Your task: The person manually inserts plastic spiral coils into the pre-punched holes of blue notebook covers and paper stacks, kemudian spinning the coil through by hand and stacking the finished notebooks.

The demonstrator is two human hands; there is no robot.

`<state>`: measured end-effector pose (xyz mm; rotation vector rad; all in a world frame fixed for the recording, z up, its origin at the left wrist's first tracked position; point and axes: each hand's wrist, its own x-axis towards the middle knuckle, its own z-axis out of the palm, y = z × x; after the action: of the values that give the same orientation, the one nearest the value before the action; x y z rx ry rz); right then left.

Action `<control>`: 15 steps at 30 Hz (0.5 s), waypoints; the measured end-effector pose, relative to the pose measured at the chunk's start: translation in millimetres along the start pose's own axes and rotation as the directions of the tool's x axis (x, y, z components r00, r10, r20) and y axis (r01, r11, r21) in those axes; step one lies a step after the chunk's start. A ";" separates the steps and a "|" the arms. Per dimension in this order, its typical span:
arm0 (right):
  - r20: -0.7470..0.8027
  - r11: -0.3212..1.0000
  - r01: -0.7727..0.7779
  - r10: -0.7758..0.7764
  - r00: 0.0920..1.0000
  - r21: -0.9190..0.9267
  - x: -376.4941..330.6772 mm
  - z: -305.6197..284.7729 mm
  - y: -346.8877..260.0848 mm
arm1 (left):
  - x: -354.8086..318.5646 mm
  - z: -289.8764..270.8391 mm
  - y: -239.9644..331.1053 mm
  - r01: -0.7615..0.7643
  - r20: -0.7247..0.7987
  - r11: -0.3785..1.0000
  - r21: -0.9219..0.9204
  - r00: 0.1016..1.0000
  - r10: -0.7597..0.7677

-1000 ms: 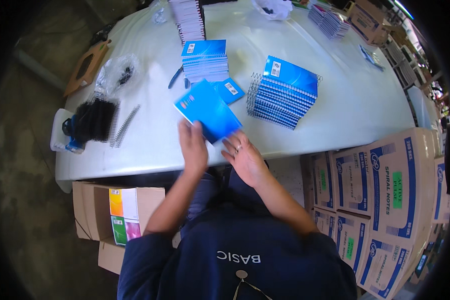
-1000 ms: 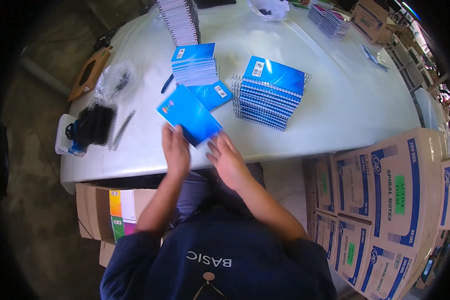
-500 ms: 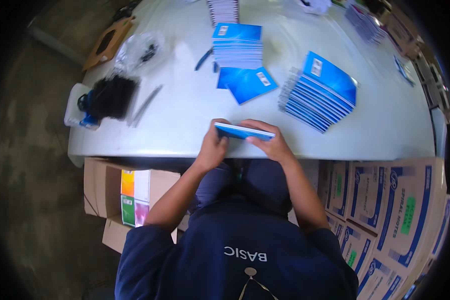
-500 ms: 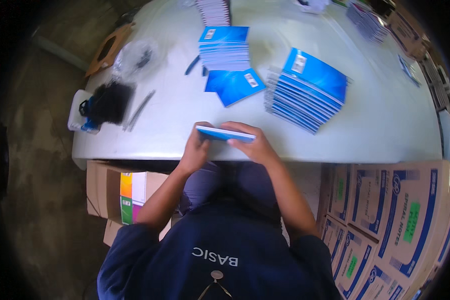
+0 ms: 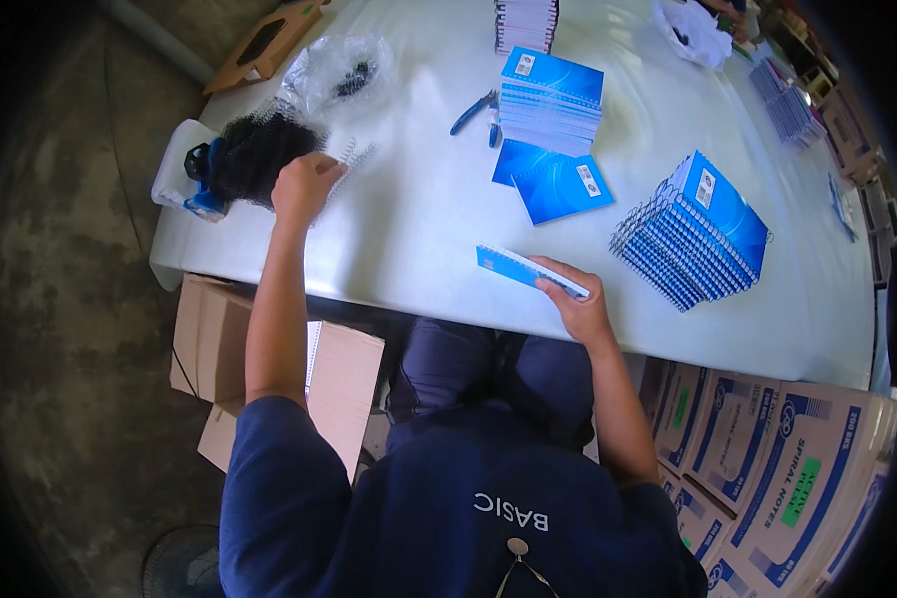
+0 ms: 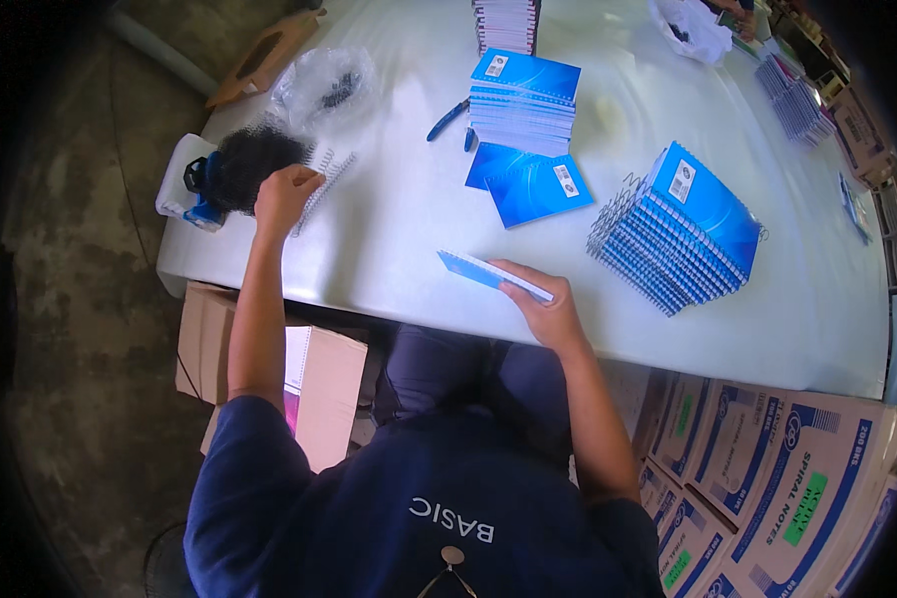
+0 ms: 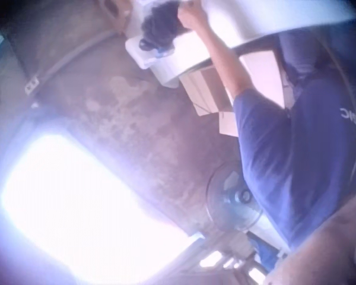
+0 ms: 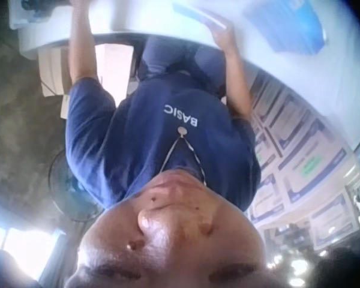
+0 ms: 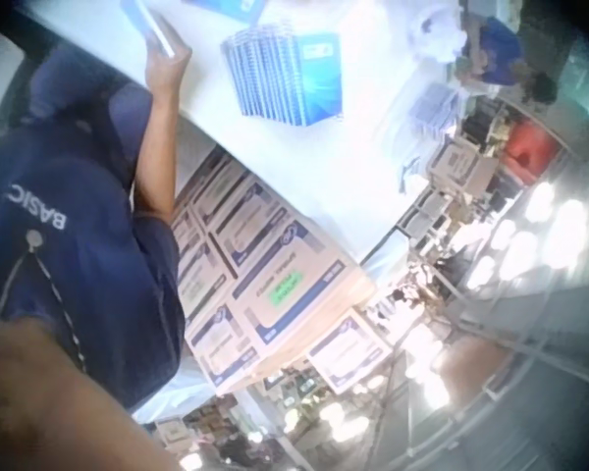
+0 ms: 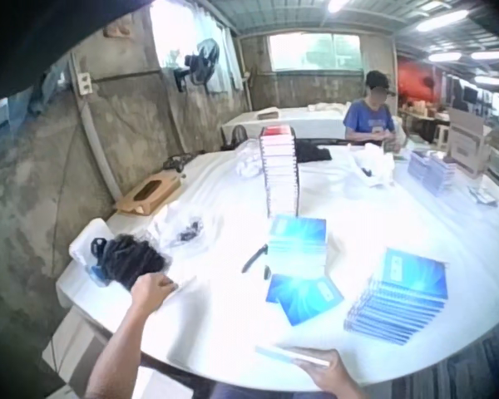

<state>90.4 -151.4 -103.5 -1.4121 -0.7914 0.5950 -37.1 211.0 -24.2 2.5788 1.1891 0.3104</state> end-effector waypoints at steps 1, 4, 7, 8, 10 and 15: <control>-0.001 1.000 -0.011 0.011 1.000 -0.014 -0.9 -0.9 -1.9 | -2.9 5.6 -1.2 -0.080 -0.026 0.991 -0.103 0.997 0.078; -0.057 1.000 -0.026 0.026 0.998 -0.009 2.2 -9.4 -6.1 | -17.2 20.6 15.0 -0.253 0.020 0.873 -0.417 0.958 0.287; -0.093 0.999 -0.043 0.045 0.995 0.015 -1.4 -19.6 -5.4 | -77.7 32.9 71.3 -0.167 0.249 0.728 -0.665 0.869 0.427; -0.084 0.999 -0.041 0.043 0.996 0.025 -0.9 -19.3 -5.7 | -90.7 40.2 78.0 -0.143 0.312 0.753 -0.643 0.848 0.428; -0.086 0.999 -0.033 0.034 0.996 0.016 -1.5 -20.1 -5.5 | -102.7 51.1 92.2 -0.165 0.346 0.710 -0.685 0.783 0.516; -0.095 1.000 -0.010 0.008 0.995 -0.015 -1.7 -21.2 -3.1 | -100.8 63.0 99.0 -0.140 0.368 0.735 -0.663 0.794 0.483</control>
<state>105.6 -166.3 -100.4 -1.4482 -0.7156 0.5259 -12.0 62.0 -56.9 2.0579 0.3354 0.0290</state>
